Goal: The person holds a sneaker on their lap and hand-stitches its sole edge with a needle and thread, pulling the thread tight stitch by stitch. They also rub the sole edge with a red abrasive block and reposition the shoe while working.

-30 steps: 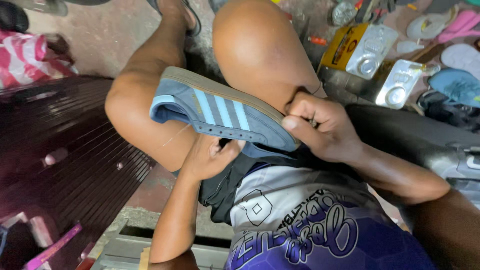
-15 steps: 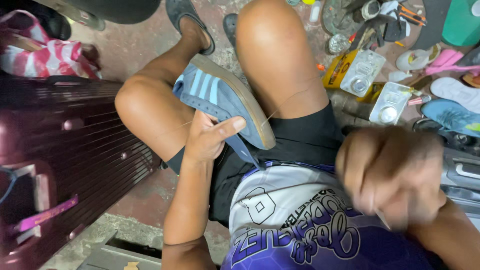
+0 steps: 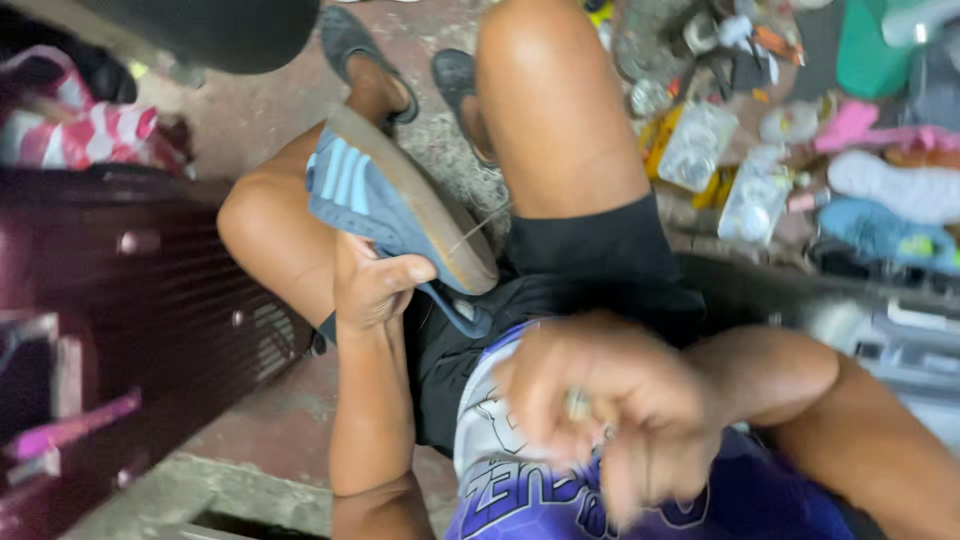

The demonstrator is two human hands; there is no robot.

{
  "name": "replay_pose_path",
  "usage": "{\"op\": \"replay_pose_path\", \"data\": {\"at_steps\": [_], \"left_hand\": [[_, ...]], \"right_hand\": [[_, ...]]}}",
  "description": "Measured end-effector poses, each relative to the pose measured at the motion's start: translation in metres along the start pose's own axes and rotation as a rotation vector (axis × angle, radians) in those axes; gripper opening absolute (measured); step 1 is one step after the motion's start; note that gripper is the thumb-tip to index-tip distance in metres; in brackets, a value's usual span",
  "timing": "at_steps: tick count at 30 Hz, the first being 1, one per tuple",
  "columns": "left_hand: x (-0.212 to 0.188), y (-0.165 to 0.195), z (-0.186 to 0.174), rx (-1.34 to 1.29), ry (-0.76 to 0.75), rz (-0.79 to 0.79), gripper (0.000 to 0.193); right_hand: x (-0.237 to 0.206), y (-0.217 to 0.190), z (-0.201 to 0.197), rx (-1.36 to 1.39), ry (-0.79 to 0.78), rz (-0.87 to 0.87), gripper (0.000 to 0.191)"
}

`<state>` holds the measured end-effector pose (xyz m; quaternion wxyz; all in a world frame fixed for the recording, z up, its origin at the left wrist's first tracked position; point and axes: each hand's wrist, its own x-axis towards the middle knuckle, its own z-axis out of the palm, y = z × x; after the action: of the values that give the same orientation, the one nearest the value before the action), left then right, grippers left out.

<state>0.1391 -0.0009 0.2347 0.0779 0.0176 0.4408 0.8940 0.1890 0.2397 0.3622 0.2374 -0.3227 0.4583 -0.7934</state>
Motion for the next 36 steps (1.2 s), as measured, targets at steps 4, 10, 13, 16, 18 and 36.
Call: {"op": "replay_pose_path", "data": {"at_steps": [4, 10, 13, 16, 18, 36], "left_hand": [[0.0, 0.015, -0.012, 0.149, -0.085, -0.013, 0.08], [0.006, 0.03, -0.023, 0.393, -0.198, 0.027, 0.056], [0.015, 0.034, -0.022, 0.536, -0.154, 0.021, 0.062], [0.023, 0.037, -0.017, 0.633, -0.163, 0.031, 0.063], [0.036, 0.038, -0.016, 0.67, -0.154, 0.053, 0.062], [0.095, -0.043, 0.021, 0.705, -0.172, -0.279, 0.037]], "right_hand": [[-0.004, 0.01, -0.025, -0.166, 0.355, 0.091, 0.027], [0.012, 0.034, -0.055, -0.745, 0.4, 0.09, 0.015], [0.022, 0.046, -0.063, -0.595, 0.409, 0.194, 0.012], [0.027, 0.053, -0.078, -0.386, 0.399, 0.409, 0.008], [0.027, 0.05, -0.1, -0.328, 0.42, 0.416, 0.011], [-0.017, 0.061, -0.156, -0.933, 0.495, 0.476, 0.026]]}}
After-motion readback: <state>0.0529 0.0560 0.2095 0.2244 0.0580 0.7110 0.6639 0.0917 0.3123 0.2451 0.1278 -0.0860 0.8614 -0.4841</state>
